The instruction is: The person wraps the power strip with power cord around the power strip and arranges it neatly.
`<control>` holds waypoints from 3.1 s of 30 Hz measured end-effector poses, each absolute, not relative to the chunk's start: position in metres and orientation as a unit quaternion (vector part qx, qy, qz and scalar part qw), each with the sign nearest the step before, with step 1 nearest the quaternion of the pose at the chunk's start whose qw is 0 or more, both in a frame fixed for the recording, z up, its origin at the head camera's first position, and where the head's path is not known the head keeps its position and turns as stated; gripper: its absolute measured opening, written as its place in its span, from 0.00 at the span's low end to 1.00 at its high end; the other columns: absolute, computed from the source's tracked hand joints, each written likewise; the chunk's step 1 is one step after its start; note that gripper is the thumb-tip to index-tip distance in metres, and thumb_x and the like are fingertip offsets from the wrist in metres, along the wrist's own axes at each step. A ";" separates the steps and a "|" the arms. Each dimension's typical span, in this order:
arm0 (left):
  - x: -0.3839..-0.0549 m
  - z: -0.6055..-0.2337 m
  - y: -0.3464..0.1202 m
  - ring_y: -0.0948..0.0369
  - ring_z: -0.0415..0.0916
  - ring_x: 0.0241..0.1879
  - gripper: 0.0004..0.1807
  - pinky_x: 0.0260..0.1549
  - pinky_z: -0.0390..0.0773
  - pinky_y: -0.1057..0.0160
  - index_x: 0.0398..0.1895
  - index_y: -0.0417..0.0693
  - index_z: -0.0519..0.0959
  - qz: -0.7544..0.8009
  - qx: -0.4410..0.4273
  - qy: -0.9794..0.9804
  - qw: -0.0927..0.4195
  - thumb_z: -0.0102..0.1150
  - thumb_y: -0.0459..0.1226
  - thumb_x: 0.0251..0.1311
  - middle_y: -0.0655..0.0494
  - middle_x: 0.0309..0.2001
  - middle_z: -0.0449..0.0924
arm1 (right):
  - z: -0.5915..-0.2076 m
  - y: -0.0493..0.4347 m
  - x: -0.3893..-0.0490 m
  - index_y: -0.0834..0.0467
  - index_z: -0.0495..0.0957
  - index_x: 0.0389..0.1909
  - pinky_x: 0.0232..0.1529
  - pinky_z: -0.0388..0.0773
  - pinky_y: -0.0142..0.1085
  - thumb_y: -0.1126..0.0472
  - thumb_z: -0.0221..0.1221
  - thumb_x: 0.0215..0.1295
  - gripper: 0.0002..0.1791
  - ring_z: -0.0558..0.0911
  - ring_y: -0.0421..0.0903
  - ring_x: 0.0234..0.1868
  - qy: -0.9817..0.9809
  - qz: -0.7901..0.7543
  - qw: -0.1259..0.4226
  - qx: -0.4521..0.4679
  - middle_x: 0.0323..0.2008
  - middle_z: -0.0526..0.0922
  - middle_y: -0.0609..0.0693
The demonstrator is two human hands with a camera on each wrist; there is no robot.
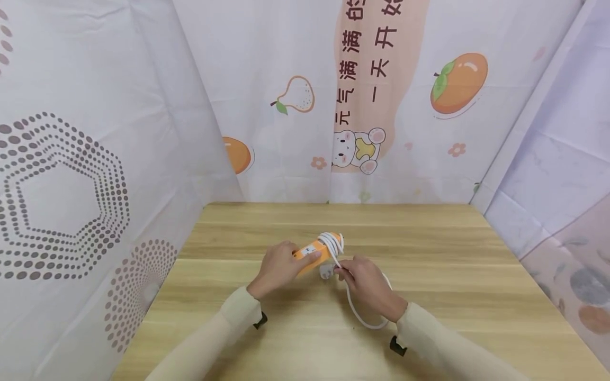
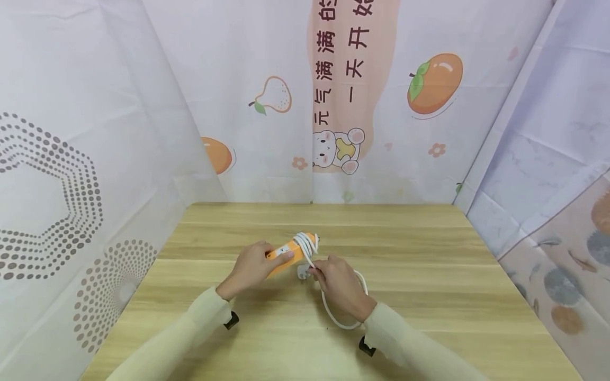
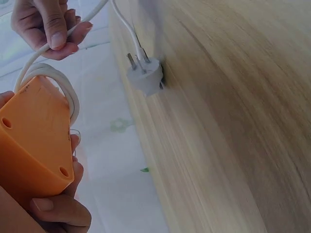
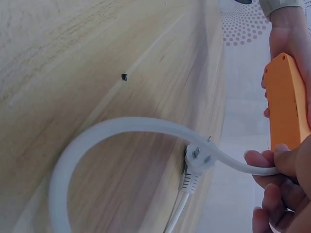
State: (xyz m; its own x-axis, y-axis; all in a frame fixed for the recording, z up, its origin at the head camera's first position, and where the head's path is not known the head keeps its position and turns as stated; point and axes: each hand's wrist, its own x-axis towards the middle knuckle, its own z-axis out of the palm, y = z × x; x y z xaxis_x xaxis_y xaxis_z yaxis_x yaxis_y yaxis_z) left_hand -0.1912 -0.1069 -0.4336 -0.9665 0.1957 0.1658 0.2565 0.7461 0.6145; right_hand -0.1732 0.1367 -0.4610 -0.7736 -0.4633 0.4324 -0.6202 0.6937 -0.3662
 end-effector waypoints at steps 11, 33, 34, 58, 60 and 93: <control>-0.192 -0.432 -0.105 0.65 0.60 0.17 0.33 0.18 0.60 0.65 0.16 0.52 0.73 -0.376 -0.152 -0.914 0.016 0.60 0.68 0.61 0.63 0.17 0.64 | -0.463 0.137 -0.175 0.53 0.84 0.26 0.25 0.66 0.30 0.62 0.68 0.67 0.09 0.67 0.36 0.23 -0.901 0.253 0.182 0.304 0.21 0.83 0.42; -0.191 -0.429 -0.104 0.64 0.64 0.21 0.28 0.21 0.61 0.65 0.19 0.52 0.79 -0.438 -0.144 -0.887 0.013 0.64 0.64 0.61 0.61 0.22 0.70 | -0.464 0.135 -0.178 0.55 0.86 0.32 0.25 0.67 0.30 0.66 0.68 0.66 0.04 0.69 0.36 0.25 -0.881 0.297 0.216 0.299 0.25 0.83 0.41; -0.191 -0.429 -0.104 0.64 0.64 0.21 0.28 0.21 0.62 0.65 0.19 0.52 0.79 -0.439 -0.144 -0.887 0.012 0.64 0.64 0.61 0.61 0.23 0.70 | -0.465 0.135 -0.178 0.55 0.86 0.31 0.25 0.67 0.30 0.66 0.68 0.66 0.04 0.69 0.36 0.25 -0.879 0.299 0.218 0.299 0.25 0.83 0.41; -0.187 -0.424 -0.104 0.62 0.67 0.24 0.24 0.25 0.65 0.64 0.23 0.52 0.81 -0.468 -0.149 -0.871 0.000 0.66 0.61 0.62 0.60 0.26 0.73 | -0.469 0.142 -0.180 0.56 0.87 0.32 0.27 0.66 0.31 0.64 0.67 0.68 0.04 0.65 0.36 0.27 -0.891 0.324 0.145 0.285 0.27 0.83 0.40; -0.187 -0.423 -0.106 0.63 0.66 0.24 0.24 0.24 0.65 0.64 0.23 0.53 0.81 -0.468 -0.165 -0.868 -0.008 0.66 0.61 0.62 0.60 0.25 0.72 | -0.472 0.143 -0.183 0.55 0.87 0.29 0.26 0.66 0.31 0.63 0.67 0.68 0.06 0.66 0.36 0.26 -0.895 0.318 0.142 0.279 0.25 0.82 0.40; -0.169 -0.419 -0.095 0.71 0.60 0.19 0.32 0.17 0.62 0.71 0.16 0.62 0.72 -0.107 -0.411 -0.905 0.030 0.63 0.75 0.48 0.70 0.22 0.64 | -0.455 0.156 -0.201 0.44 0.72 0.09 0.26 0.57 0.31 0.43 0.73 0.58 0.26 0.57 0.38 0.23 -0.900 0.183 0.149 0.367 0.10 0.65 0.31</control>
State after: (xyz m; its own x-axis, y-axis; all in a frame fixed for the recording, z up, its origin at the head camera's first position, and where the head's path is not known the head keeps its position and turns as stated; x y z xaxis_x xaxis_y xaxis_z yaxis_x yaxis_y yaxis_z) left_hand -0.1690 -0.0949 -0.4195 -0.6608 0.7369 0.1426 0.7498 0.6398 0.1684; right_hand -0.2006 0.1556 -0.4546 -0.6860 -0.6064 0.4020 -0.7152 0.6635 -0.2196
